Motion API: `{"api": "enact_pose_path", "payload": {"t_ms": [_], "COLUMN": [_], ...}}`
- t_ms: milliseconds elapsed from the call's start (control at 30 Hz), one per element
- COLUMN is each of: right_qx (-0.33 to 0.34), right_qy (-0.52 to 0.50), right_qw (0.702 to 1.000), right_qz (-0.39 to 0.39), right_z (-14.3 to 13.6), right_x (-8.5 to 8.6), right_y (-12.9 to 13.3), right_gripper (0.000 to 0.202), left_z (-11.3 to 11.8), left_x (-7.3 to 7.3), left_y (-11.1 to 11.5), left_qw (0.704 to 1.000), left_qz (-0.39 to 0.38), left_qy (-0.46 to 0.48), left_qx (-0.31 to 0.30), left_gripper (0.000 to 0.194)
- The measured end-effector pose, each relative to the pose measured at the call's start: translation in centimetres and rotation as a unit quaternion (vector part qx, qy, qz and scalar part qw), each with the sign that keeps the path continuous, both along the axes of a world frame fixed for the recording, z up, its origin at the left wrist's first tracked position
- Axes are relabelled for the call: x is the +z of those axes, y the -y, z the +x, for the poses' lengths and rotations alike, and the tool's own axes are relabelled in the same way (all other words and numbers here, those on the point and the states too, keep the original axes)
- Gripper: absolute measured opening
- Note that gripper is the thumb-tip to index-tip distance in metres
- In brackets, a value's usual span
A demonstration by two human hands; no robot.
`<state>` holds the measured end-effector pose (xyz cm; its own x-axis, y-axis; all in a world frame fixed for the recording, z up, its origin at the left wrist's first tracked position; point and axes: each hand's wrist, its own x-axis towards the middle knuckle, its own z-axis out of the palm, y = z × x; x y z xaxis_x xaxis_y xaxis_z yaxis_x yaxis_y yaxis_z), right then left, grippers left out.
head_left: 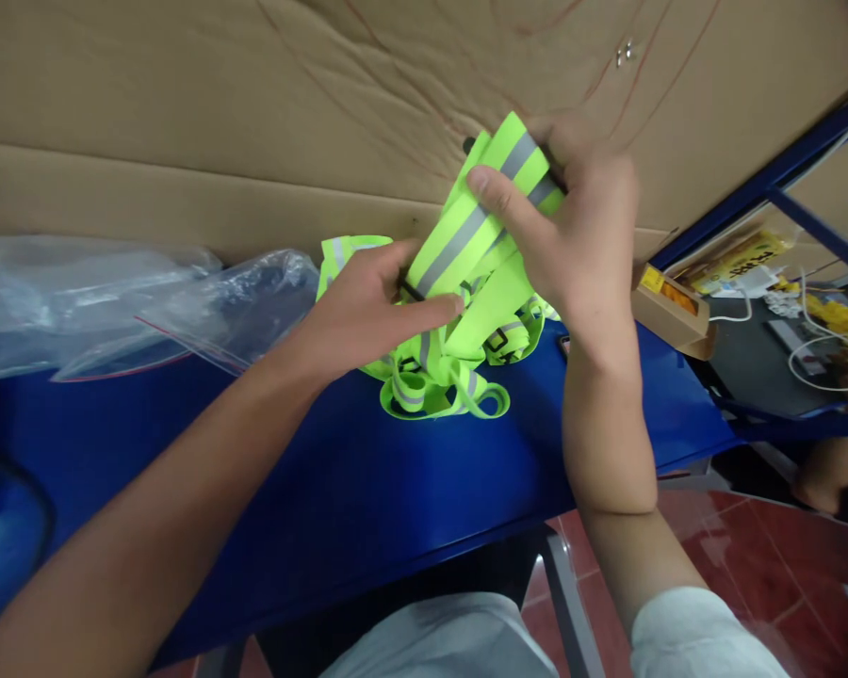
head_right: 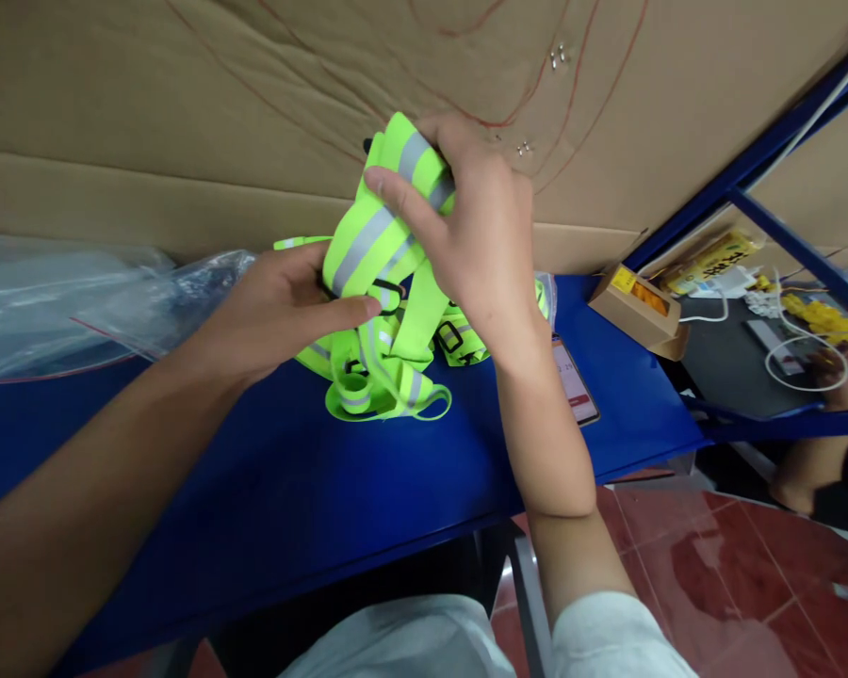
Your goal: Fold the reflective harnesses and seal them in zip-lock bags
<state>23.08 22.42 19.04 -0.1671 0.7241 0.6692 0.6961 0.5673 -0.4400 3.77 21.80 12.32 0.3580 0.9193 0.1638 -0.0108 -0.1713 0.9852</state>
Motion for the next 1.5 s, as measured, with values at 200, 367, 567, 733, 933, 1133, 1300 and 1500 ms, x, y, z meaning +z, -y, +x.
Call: {"api": "enact_pose_path", "payload": {"t_ms": [200, 367, 567, 733, 933, 1133, 1300, 1500], "right_qx": [0.014, -0.016, 0.066, 0.103, 0.117, 0.078, 0.071, 0.010], "right_qy": [0.016, 0.034, 0.008, -0.048, -0.058, -0.010, 0.062, 0.085], "right_qw": [1.000, 0.999, 0.996, 0.984, 0.972, 0.987, 0.995, 0.994], "right_qz": [-0.011, -0.011, -0.058, -0.138, -0.195, -0.138, -0.031, -0.068], "right_z": [0.2, 0.2, 0.6, 0.8, 0.6, 0.3, 0.0, -0.1], "right_x": [-0.2, -0.1, -0.1, -0.6, -0.5, -0.2, 0.1, 0.8], "right_y": [-0.5, -0.4, -0.6, -1.3, -1.0, -0.8, -0.1, 0.6], "right_gripper": [0.028, 0.025, 0.035, 0.037, 0.038, 0.047, 0.049, 0.034], "left_z": [-1.4, -2.8, -2.5, -1.6, -1.0, -1.4, -2.6, -3.2], "left_x": [1.6, 2.5, 1.9, 0.6, 0.4, 0.4, 1.2, 1.8], "left_y": [0.2, 0.1, 0.0, -0.3, 0.2, 0.1, -0.5, -0.5], "left_qw": [0.997, 0.976, 0.973, 0.979, 0.987, 0.979, 0.966, 0.962], "left_qz": [-0.028, 0.108, 0.080, 0.096, -0.061, -0.013, 0.025, -0.008], "left_qy": [-0.064, -0.180, -0.215, -0.171, -0.079, -0.150, -0.214, -0.171], "left_qx": [-0.044, 0.057, 0.025, 0.047, -0.126, -0.137, -0.142, -0.213], "left_gripper": [0.037, 0.038, 0.039, 0.068, 0.057, 0.045, 0.042, 0.031]}}
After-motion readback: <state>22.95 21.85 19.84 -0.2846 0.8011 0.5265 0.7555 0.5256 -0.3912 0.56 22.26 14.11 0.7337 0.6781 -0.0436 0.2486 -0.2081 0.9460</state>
